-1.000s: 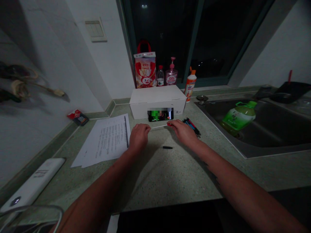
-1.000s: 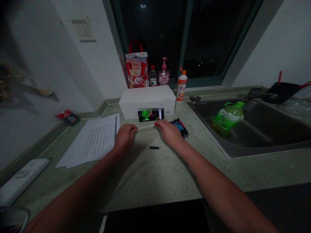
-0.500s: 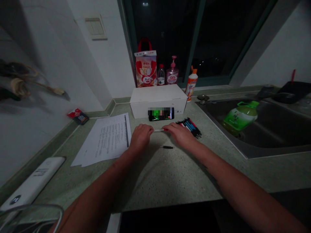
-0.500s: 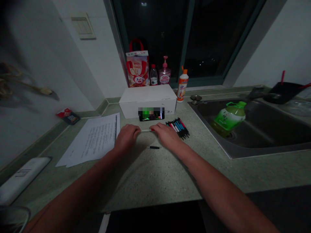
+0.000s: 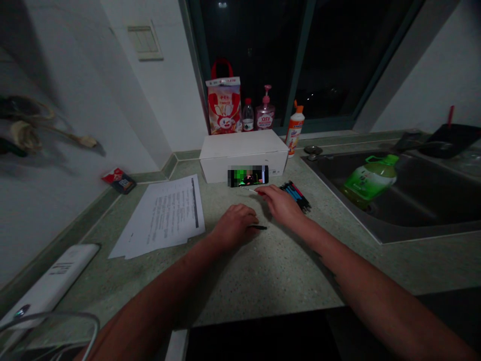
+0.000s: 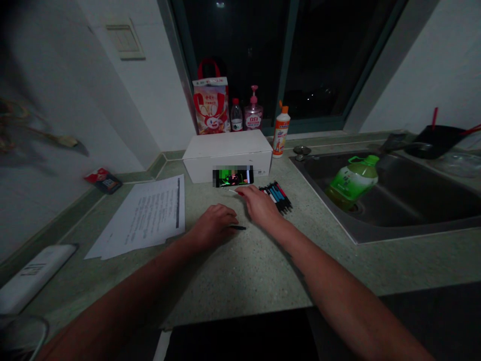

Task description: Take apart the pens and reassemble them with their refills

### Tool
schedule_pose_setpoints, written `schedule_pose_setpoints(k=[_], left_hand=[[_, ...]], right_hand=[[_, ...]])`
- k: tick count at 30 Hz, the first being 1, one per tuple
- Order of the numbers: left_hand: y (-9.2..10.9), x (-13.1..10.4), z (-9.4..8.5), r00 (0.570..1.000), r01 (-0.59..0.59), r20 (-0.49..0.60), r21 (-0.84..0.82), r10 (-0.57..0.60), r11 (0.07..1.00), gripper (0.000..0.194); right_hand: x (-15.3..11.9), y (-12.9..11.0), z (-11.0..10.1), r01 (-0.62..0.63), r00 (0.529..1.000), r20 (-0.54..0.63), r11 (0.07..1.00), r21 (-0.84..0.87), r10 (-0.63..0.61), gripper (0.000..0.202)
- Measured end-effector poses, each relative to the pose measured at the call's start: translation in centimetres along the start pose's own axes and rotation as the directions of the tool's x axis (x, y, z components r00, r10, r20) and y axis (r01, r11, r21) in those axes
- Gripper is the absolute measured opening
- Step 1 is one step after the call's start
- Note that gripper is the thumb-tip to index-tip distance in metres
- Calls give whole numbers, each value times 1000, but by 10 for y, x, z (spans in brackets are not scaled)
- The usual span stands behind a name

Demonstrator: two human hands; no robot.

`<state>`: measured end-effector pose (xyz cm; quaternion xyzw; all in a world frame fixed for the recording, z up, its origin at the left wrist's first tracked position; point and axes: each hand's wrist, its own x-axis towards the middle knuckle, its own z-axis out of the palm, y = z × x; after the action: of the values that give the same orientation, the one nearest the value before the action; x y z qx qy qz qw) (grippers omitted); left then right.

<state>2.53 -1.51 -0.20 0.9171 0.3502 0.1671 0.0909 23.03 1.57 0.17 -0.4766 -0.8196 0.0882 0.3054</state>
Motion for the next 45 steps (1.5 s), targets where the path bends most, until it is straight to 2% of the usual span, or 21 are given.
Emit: schedule_pose_setpoints(k=[3,5,6,8,10,13,18,22,29,33,35,37,40,42,45], left_hand=[[-5,2,5,998,49,-30,-1,-49,999,10],[-12,2,4,976,167,-139,-27,-169,986,11],[-15,1,2,946,245,-207,-55,-251,968,12],[-23,-1,-3,846,380,-351,-135,-402,915,14],[-30,-3,-8,761,451,-419,-207,-495,868,15],[-35,-5,-13,718,456,-459,-258,-523,852,15],[-34,-4,-13,721,470,-458,-230,-520,852,15],[-33,-4,-13,740,469,-440,-205,-509,859,15],[-34,-4,-15,833,398,-387,-75,-395,914,13],[-30,-2,-11,883,340,-314,-82,-348,937,13],[-28,-2,-8,880,332,-304,-155,-365,930,13],[-25,-2,-6,858,342,-298,-276,-418,898,15],[-22,-2,-4,824,358,-259,-452,-504,817,15],[-20,-2,-4,812,353,-244,-519,-531,778,14],[-20,-1,-5,790,356,-250,-555,-559,751,13]], right_hand=[[-1,-2,-1,-1,1000,4,1000,-16,1,38],[-1,-3,-3,-12,1000,10,999,-41,12,37],[-1,-4,-5,-17,1000,11,998,-53,18,37],[-1,-5,-7,-24,1000,10,997,-73,24,37],[-2,-6,-9,-23,1000,11,996,-88,24,38],[-2,-7,-10,-16,1000,19,994,-113,18,39],[-3,-9,-9,-1,999,47,991,-134,8,38],[-2,-10,-8,21,997,81,988,-152,-9,40],[-3,-13,-12,28,990,138,975,-221,3,50],[-3,-15,-10,69,984,172,979,-191,-36,45],[-3,-16,-6,88,982,180,988,-126,-64,39],[-3,-17,-2,74,986,156,995,-62,-63,33],[-3,-16,2,-3,992,129,999,-35,7,25],[-2,-15,3,-28,990,138,999,-32,32,23],[-2,-13,3,10,990,140,1000,14,-12,22]])
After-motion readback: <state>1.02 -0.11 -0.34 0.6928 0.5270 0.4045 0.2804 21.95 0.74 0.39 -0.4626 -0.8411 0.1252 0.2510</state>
